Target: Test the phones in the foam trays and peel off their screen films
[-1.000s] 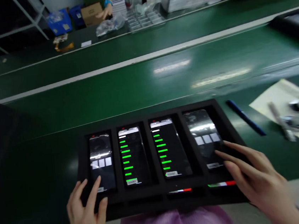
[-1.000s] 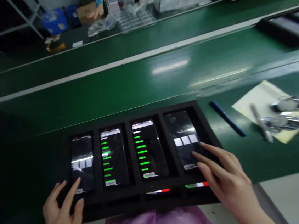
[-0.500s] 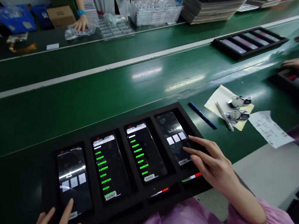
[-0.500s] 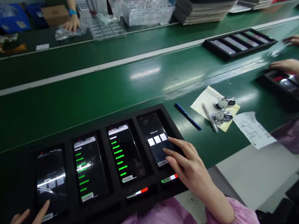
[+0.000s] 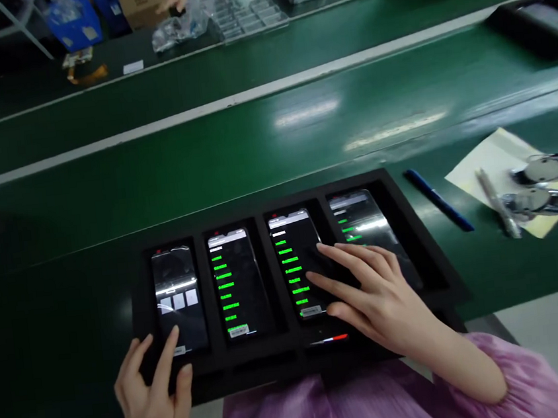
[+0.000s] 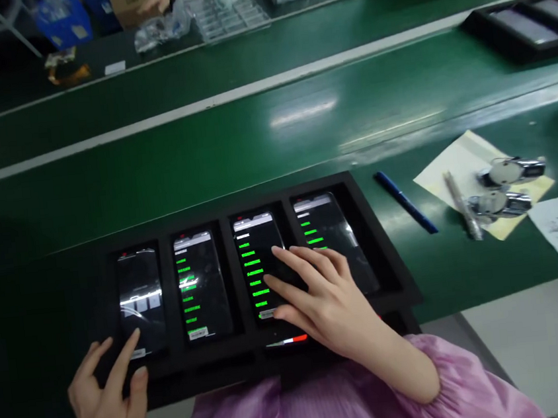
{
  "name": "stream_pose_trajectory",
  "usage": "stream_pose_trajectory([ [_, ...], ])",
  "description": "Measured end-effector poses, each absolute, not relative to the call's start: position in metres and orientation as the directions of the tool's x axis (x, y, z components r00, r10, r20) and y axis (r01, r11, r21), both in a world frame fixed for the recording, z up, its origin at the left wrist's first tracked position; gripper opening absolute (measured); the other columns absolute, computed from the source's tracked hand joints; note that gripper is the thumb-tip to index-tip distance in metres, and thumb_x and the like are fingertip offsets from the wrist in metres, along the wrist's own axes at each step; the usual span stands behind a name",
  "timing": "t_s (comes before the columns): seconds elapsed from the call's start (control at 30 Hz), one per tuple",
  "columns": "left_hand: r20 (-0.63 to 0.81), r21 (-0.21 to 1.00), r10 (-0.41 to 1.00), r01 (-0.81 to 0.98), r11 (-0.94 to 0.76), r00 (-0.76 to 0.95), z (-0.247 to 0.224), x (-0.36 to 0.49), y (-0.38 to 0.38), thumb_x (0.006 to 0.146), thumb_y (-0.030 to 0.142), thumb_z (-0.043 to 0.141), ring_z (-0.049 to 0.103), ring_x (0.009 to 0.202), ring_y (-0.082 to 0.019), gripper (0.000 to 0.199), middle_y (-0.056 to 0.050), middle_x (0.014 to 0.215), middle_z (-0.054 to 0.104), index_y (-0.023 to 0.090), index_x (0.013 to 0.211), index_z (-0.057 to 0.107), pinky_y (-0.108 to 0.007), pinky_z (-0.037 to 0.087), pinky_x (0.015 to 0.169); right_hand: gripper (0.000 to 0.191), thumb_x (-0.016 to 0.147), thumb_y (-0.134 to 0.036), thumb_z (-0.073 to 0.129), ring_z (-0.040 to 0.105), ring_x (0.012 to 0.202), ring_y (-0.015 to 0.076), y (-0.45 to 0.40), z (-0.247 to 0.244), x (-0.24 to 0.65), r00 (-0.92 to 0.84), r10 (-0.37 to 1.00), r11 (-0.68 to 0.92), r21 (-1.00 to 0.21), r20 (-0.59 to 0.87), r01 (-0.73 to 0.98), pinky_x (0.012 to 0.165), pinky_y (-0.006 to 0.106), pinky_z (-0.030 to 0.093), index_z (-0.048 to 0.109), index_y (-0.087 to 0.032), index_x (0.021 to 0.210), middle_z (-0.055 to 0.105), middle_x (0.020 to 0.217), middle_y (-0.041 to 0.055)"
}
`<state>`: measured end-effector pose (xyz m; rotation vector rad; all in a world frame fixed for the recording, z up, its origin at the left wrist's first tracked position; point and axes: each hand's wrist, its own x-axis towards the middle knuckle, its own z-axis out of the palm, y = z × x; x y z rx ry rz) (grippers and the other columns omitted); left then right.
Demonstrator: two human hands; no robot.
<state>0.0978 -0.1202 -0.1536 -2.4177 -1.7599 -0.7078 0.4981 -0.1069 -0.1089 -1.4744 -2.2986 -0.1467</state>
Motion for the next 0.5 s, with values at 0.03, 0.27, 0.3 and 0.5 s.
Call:
stream_pose_trajectory([
  [0.03, 0.399, 0.207, 0.885, 0.917, -0.342, 0.240, -0.153, 0.097, -0.120, 0.102, 0.029, 0.060, 0.047, 0.150, -0.038, 0.053, -0.015, 0.152, 0.049, 0.035, 0.155, 0.056, -0.060, 0.036, 0.124, 0.038, 0.112, -0.046, 0.047, 0.056, 0.134, 0.0337, -0.106, -0.110, 0.496, -0.360, 0.843, 0.435, -0.112, 0.399, 0.893, 0.103, 0.053, 0.045, 0.075, -0.026, 0.128, 0.060, 0.153, 0.0138],
  [0.27, 0.396, 0.170, 0.899, 0.947, -0.272, 0.187, -0.134, 0.110, -0.096, 0.102, 0.039, 0.064, 0.049, 0.146, -0.038, 0.028, -0.013, 0.144, 0.055, 0.028, 0.125, 0.075, -0.070, 0.020, 0.129, 0.036, 0.107, -0.035, 0.053, 0.064, 0.121, 0.0351, -0.116, -0.127, 0.505, -0.305, 0.808, 0.464, -0.228, 0.504, 0.856, 0.094, 0.052, 0.045, 0.066, -0.029, 0.140, 0.067, 0.141, 0.0138],
  [0.3, 0.380, 0.161, 0.906, 0.952, -0.262, 0.185, -0.131, 0.113, -0.089, 0.101, 0.043, 0.064, 0.046, 0.149, -0.039, 0.031, -0.013, 0.146, 0.054, 0.030, 0.128, 0.074, -0.073, 0.018, 0.128, 0.041, 0.106, -0.035, 0.054, 0.065, 0.120, 0.0358, -0.118, -0.130, 0.507, -0.294, 0.813, 0.456, -0.237, 0.502, 0.858, 0.093, 0.053, 0.046, 0.062, -0.033, 0.146, 0.067, 0.142, 0.0128],
  [0.5, 0.398, 0.207, 0.905, 0.946, -0.248, 0.150, -0.121, 0.120, -0.083, 0.102, 0.057, 0.059, 0.047, 0.150, -0.039, 0.048, -0.015, 0.145, 0.057, 0.027, 0.138, 0.066, -0.072, 0.019, 0.130, 0.050, 0.103, -0.049, 0.056, 0.067, 0.122, 0.0382, -0.128, -0.152, 0.511, -0.214, 0.873, 0.366, -0.297, 0.438, 0.882, 0.093, 0.059, 0.048, 0.054, -0.052, 0.153, 0.065, 0.149, 0.0035],
])
